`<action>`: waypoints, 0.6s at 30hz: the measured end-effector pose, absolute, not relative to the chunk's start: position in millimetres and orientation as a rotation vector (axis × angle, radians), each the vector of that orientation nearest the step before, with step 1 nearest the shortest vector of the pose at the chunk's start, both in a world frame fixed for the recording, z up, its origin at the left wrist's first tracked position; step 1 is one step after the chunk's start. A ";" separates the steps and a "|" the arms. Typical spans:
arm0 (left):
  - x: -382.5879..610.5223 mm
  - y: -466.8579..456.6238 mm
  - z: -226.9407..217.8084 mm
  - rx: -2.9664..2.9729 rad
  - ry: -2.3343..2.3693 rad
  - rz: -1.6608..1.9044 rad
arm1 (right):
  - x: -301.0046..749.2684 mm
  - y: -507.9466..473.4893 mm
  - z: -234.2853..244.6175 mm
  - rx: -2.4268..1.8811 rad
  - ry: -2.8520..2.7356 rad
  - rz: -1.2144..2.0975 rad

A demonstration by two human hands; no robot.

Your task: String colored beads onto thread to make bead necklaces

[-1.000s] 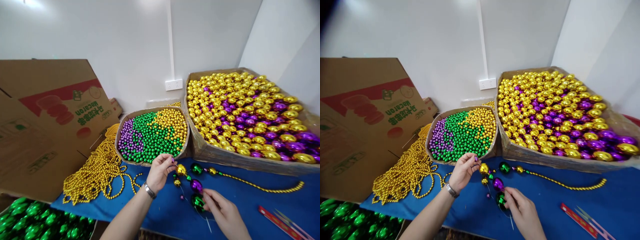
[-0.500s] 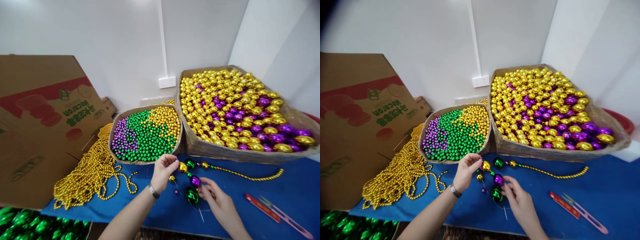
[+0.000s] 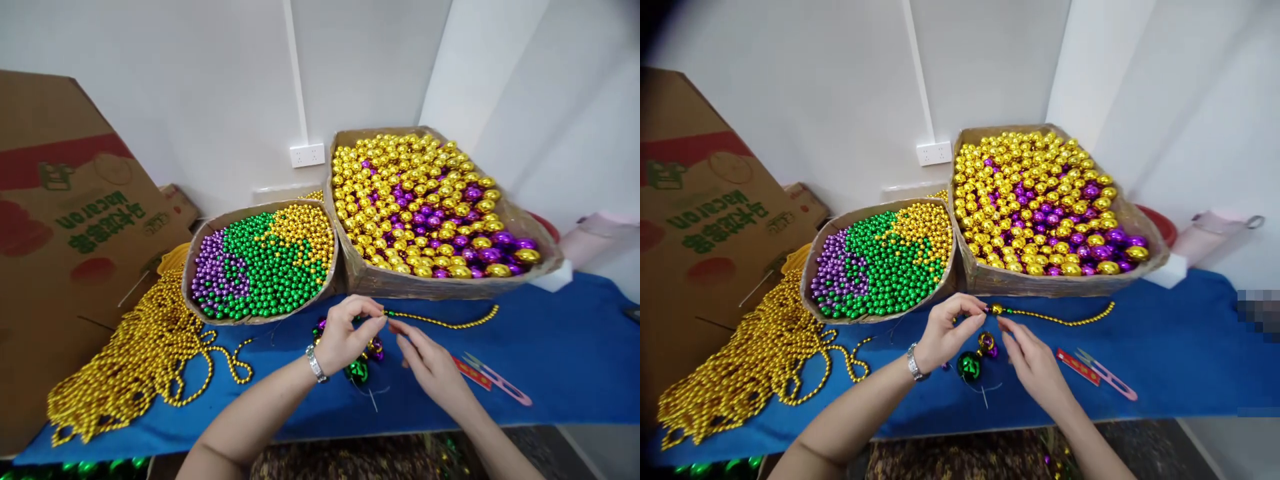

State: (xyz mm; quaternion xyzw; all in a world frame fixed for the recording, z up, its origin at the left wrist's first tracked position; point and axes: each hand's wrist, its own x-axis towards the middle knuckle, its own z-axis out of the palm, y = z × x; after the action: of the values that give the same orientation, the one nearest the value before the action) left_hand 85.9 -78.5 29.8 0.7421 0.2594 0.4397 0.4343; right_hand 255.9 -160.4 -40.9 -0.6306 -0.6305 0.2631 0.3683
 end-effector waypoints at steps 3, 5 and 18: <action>90.2 -79.7 55.4 1.782 0.556 1.145 | 247.0 -156.1 -9.4 -1.488 -1.655 0.705; 90.3 -80.2 63.4 1.705 0.526 1.192 | 242.6 -154.5 1.6 -1.444 -1.667 0.706; 74.8 -86.5 24.0 1.737 0.699 1.214 | 239.9 -159.1 11.1 -1.391 -1.480 0.924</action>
State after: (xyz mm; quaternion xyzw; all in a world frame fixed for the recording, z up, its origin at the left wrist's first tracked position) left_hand 74.8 -86.5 24.0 0.6992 0.2814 0.4886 0.4395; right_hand 239.9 -159.1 11.1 -0.5600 -0.5956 0.3720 0.4396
